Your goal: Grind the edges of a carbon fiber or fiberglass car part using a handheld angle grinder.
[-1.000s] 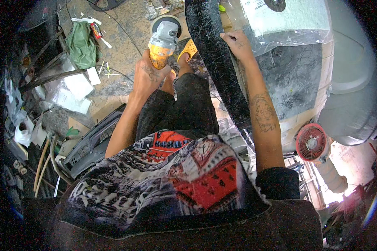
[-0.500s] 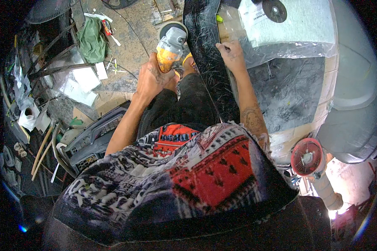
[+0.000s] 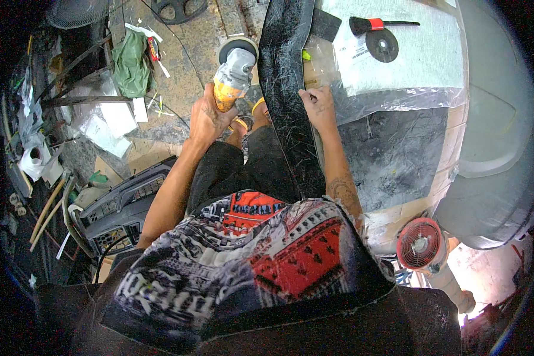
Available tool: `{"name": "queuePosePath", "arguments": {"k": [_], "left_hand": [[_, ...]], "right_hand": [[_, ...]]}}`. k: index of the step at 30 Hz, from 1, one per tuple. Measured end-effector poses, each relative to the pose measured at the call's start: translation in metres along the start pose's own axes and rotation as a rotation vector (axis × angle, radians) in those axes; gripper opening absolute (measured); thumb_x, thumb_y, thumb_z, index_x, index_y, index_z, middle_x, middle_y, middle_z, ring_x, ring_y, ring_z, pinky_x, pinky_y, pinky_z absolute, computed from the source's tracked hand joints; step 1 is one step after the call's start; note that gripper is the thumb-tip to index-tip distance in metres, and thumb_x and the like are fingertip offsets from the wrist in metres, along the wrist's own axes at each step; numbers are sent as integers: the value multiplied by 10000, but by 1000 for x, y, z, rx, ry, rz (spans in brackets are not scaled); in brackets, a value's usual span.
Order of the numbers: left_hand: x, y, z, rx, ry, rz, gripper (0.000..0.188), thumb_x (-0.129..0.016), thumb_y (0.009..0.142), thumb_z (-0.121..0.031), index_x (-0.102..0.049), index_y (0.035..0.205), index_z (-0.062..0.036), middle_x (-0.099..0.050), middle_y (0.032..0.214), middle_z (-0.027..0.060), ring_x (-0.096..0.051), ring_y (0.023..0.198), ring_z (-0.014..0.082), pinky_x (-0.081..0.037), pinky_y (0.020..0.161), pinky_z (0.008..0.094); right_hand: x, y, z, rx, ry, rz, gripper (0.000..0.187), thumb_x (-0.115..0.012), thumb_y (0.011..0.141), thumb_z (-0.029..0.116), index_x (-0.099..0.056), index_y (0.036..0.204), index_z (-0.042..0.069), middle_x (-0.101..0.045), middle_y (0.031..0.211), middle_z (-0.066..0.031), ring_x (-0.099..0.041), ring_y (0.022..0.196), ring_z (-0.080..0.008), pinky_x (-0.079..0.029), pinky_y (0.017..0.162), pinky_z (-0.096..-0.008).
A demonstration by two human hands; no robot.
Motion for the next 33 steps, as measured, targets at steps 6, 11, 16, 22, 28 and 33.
{"name": "queuePosePath", "arguments": {"k": [6, 11, 16, 22, 28, 33], "left_hand": [[6, 11, -1, -180, 90, -13, 603, -815, 688, -249, -468, 1126, -23, -669, 856, 261, -655, 811, 458, -513, 677, 501], [14, 17, -2, -114, 166, 39, 587, -802, 697, -216, -463, 1141, -38, -662, 874, 254, -642, 820, 469, -506, 682, 506], [21, 20, -8, -171, 210, 34, 576, -782, 710, -188, -463, 1168, -45, -660, 877, 251, -640, 829, 472, -503, 689, 508], [22, 25, -20, -213, 274, 47, 569, -774, 719, -190, -456, 1167, -42, -655, 898, 241, -639, 814, 460, -497, 680, 510], [27, 33, -29, -227, 291, 49, 578, -772, 721, -193, -450, 1178, -47, -652, 910, 233, -638, 825, 452, -497, 682, 505], [37, 44, -36, -253, 318, 12, 537, -763, 723, -174, -458, 1147, -51, -653, 878, 238, -641, 822, 450, -500, 683, 497]], "right_hand": [[-1, 0, -4, -2, 30, -19, 304, -727, 856, 284, -700, 857, -19, -521, 871, -146, -559, 786, -283, -464, 733, -375], [-2, -1, -4, -9, 34, -11, 291, -720, 861, 274, -698, 849, -16, -520, 878, -153, -556, 804, -293, -458, 741, -381], [-3, 0, -1, 4, 75, -20, 272, -719, 859, 271, -701, 854, 0, -518, 881, -163, -550, 832, -308, -448, 757, -389], [-3, -1, 0, -20, 26, -11, 273, -715, 860, 270, -701, 854, -3, -517, 907, -186, -551, 856, -328, -452, 765, -404], [-1, -2, 4, -67, 65, 7, 274, -716, 860, 271, -699, 851, -2, -507, 926, -212, -557, 872, -350, -455, 776, -415], [-2, -2, 11, -15, 60, 0, 259, -716, 860, 255, -706, 838, -3, -522, 911, -207, -562, 863, -344, -460, 766, -405]]}}
Point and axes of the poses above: each hand's wrist, its own y-axis towards the middle knuckle, its own x-axis out of the back of the hand, z = x × y, the point moved 6 cm from there along y, towards the middle knuckle
